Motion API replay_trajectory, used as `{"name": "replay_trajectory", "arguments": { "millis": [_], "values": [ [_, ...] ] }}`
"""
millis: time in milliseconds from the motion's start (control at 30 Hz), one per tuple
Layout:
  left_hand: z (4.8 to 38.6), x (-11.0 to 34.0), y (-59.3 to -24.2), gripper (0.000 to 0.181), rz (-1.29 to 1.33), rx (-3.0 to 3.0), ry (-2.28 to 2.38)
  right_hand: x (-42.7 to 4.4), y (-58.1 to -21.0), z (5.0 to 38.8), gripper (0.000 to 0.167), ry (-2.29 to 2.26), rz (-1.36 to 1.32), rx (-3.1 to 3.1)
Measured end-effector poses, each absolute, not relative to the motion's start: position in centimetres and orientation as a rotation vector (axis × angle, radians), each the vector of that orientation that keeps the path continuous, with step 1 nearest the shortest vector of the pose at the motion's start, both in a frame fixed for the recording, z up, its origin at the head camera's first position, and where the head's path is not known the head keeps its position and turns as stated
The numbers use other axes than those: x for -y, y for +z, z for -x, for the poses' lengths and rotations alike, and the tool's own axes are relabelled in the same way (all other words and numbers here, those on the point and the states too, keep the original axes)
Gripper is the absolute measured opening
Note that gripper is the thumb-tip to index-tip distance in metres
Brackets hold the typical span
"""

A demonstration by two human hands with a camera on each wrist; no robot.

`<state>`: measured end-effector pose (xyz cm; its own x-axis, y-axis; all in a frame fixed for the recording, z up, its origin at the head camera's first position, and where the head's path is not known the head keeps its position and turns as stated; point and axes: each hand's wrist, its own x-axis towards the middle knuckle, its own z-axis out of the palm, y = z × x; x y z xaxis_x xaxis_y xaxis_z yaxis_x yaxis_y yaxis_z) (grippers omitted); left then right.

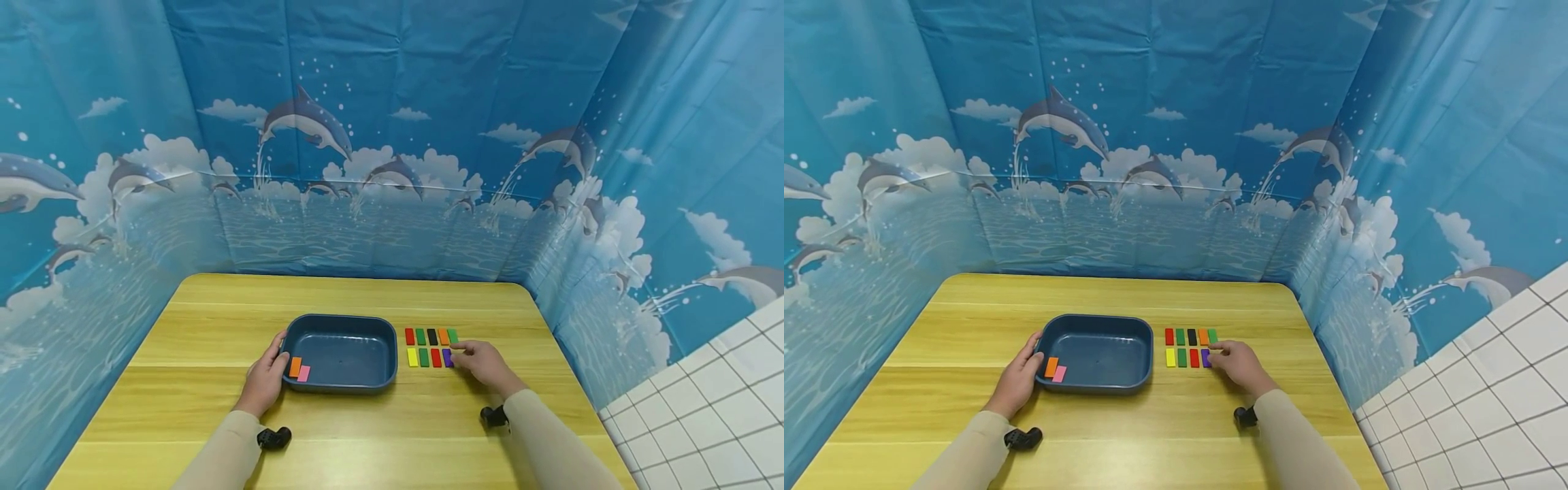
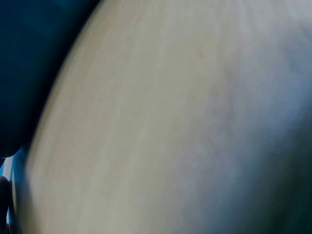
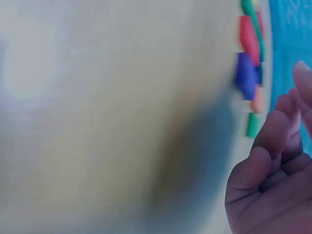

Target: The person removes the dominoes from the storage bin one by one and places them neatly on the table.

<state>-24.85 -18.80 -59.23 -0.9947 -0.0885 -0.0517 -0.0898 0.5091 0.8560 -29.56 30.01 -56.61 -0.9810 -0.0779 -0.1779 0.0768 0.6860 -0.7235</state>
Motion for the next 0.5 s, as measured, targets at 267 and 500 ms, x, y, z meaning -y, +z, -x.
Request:
{"name": "replay_trajectory", "arguments": {
  "millis": [267, 500],
  "values": [
    [24.5, 18.9, -59.0, 0.054, 0.178, -2.736, 1.548, -25.1, -51.2, 30.7, 0.041, -1.253, 0.236, -2.626],
    [24.8, 18.8, -59.3, 0.052, 0.165, -2.727, 1.572, -15.0, -47.9, 31.5, 0.040, -0.997, 0.532, -2.619]
  ]
}}
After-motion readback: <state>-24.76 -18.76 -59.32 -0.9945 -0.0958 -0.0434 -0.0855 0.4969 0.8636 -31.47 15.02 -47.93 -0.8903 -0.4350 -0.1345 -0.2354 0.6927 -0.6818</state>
